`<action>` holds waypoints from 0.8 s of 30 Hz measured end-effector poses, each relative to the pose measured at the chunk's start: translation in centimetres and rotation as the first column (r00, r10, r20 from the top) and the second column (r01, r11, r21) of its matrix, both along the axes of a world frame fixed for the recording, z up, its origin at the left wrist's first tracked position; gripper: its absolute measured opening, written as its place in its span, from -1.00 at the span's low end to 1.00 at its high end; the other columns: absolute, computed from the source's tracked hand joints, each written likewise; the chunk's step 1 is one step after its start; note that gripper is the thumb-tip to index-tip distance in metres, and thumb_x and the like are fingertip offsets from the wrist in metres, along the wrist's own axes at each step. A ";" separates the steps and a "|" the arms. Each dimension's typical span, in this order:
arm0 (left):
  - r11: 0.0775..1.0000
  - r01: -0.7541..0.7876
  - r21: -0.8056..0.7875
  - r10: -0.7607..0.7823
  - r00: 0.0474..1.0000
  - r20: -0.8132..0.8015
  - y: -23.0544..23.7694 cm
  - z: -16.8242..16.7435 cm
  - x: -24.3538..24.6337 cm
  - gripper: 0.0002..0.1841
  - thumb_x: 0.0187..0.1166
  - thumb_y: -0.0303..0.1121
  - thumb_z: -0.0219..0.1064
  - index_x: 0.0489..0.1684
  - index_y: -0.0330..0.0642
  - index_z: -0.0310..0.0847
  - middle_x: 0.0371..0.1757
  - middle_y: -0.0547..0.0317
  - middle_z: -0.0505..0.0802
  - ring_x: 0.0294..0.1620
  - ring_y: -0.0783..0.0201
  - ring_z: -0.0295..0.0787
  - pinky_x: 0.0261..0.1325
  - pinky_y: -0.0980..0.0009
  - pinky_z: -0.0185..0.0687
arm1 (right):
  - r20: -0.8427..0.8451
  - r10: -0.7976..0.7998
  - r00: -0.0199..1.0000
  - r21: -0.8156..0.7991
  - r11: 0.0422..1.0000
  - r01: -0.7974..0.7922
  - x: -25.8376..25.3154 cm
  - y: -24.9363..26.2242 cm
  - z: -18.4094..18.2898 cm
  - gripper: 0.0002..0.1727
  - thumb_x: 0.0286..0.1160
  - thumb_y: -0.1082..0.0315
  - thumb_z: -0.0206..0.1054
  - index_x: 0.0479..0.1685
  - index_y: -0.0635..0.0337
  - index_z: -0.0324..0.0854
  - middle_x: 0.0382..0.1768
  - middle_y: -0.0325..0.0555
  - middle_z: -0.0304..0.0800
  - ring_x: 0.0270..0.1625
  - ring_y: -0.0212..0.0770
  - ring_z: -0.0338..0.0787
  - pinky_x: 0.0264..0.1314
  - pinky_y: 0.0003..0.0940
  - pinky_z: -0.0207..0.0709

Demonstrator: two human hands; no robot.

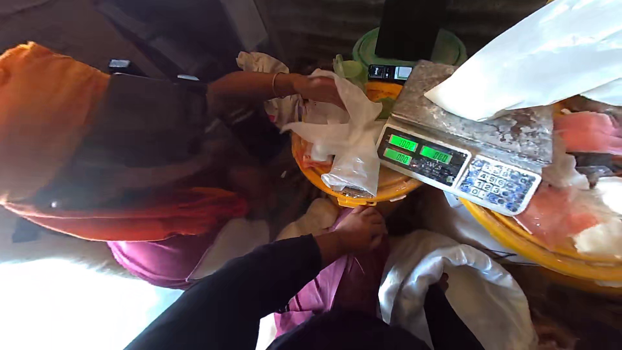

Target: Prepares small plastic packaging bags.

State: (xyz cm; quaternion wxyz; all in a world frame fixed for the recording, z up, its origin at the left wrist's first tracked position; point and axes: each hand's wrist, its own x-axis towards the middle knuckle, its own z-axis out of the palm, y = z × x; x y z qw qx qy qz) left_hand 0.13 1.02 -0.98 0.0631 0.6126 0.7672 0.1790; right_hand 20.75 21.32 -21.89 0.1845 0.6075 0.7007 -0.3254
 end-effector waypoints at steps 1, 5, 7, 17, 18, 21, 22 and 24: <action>1.000 -0.002 0.005 0.002 1.000 -0.009 0.0 -0.2 0.0 -0.77 0.55 -0.32 0.28 -0.06 -0.09 0.87 0.14 0.10 0.90 0.34 -0.06 0.73 0.34 -0.15 0.51 | -0.011 0.075 0.997 0.042 0.996 -0.075 0.5 -0.1 0.9 -0.43 0.63 0.32 0.34 0.58 0.40 0.42 0.61 0.46 0.36 0.67 0.41 0.36 0.60 0.28 0.34; 0.994 0.028 0.102 -0.024 0.999 -0.047 -0.2 -0.2 0.2 -0.70 0.52 -0.39 0.28 0.15 -0.07 0.81 0.18 0.05 0.87 0.27 -0.07 0.76 0.29 -0.13 0.56 | -0.244 0.139 0.960 0.144 0.984 -0.106 3.6 0.5 3.0 -0.43 0.53 0.34 0.42 0.56 0.24 0.51 0.33 0.35 0.71 0.42 0.41 0.64 0.42 0.42 0.45; 0.965 0.063 0.256 -0.030 0.991 -0.129 -0.7 -0.1 0.8 -0.64 0.50 -0.43 0.30 0.26 -0.06 0.77 0.21 -0.02 0.85 0.23 -0.09 0.79 0.25 -0.10 0.64 | -0.305 0.118 0.945 0.149 0.986 -0.075 5.9 0.6 4.0 -0.45 0.54 0.33 0.44 0.54 0.24 0.54 0.30 0.35 0.72 0.39 0.41 0.66 0.44 0.40 0.44; 0.381 -0.909 0.168 0.868 0.414 0.274 -2.8 10.8 -9.0 -0.08 0.53 0.06 0.44 0.89 0.01 0.06 0.89 -0.34 -0.03 0.85 -0.56 -0.36 0.55 -0.70 -0.23 | -0.457 -0.038 0.889 0.190 0.972 0.139 12.7 0.8 9.9 -0.44 0.57 0.41 0.42 0.54 0.42 0.46 0.37 0.48 0.62 0.45 0.40 0.61 0.53 0.32 0.37; 0.354 -0.929 0.110 0.883 0.371 0.288 -2.8 10.8 -9.6 0.00 0.50 0.08 0.47 0.92 -0.03 -0.04 0.89 -0.33 0.00 0.85 -0.56 -0.34 0.54 -0.70 -0.23 | -0.465 -0.052 0.884 0.179 0.972 0.152 12.8 0.5 10.0 -0.43 0.57 0.41 0.42 0.54 0.42 0.45 0.38 0.47 0.62 0.46 0.38 0.61 0.54 0.30 0.37; 0.336 -0.939 0.066 0.894 0.341 0.292 -2.9 9.9 -9.6 0.06 0.45 0.02 0.54 0.92 -0.09 -0.10 0.78 -0.38 0.27 0.82 -0.53 -0.12 0.53 -0.70 -0.21 | -0.470 -0.070 0.880 0.145 0.977 0.156 12.5 -0.2 10.6 -0.43 0.57 0.38 0.43 0.55 0.38 0.46 0.39 0.41 0.63 0.46 0.31 0.62 0.55 0.26 0.38; 0.349 -0.936 0.038 0.899 0.346 0.268 -3.1 9.6 -9.5 0.01 0.47 -0.01 0.53 0.90 -0.09 -0.04 0.73 -0.39 0.35 0.81 -0.52 -0.06 0.54 -0.70 -0.20 | -0.464 -0.069 0.883 0.131 0.981 0.145 12.4 -0.5 10.7 -0.42 0.56 0.37 0.45 0.55 0.37 0.46 0.39 0.40 0.63 0.45 0.30 0.63 0.54 0.26 0.39; 0.390 -0.921 -0.002 0.895 0.378 0.237 -3.9 9.1 -9.4 -0.28 0.55 -0.14 0.46 0.72 -0.15 0.34 0.61 -0.37 0.50 0.77 -0.50 0.05 0.54 -0.69 -0.19 | -0.440 -0.050 0.897 0.114 0.987 0.111 12.5 -0.9 10.9 -0.42 0.55 0.35 0.47 0.54 0.35 0.47 0.38 0.39 0.64 0.45 0.30 0.63 0.53 0.27 0.39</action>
